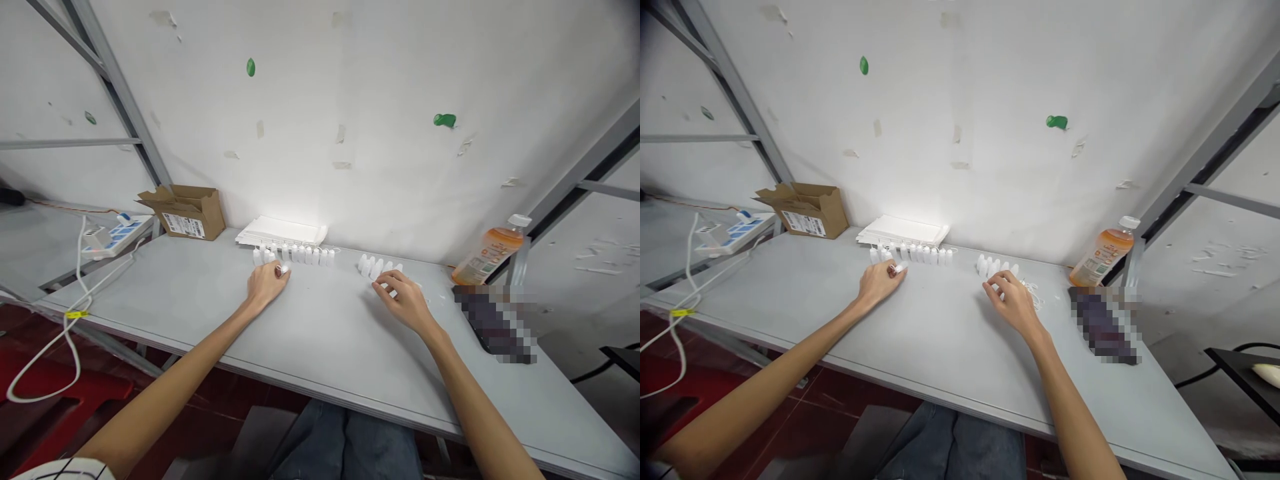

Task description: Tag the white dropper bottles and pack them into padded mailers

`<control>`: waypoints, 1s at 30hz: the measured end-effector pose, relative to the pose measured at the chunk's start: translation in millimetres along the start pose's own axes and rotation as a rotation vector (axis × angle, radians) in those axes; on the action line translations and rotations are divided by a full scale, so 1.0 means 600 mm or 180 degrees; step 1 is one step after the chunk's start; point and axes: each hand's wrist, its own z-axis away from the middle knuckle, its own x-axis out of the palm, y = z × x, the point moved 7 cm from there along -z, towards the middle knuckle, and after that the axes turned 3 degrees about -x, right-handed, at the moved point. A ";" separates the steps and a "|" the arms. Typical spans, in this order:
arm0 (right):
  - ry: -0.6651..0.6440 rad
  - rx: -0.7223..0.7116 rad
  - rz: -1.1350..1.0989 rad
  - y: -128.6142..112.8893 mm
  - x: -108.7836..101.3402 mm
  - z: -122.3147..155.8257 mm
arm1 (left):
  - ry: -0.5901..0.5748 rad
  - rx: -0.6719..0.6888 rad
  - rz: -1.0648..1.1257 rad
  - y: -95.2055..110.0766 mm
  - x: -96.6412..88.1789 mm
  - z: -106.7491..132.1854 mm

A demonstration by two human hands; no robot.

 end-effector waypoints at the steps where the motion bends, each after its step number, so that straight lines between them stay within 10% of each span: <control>1: -0.0034 0.0017 0.0010 0.001 0.001 0.000 | -0.0011 0.0026 -0.0033 0.001 0.000 0.004; 11: -0.0437 0.0061 0.0104 0.008 0.010 -0.002 | 0.0135 0.0674 0.0484 0.011 -0.005 0.020; 30: -0.0548 0.0055 0.0262 0.018 0.014 -0.002 | -0.0225 0.0328 0.1216 0.026 0.015 -0.021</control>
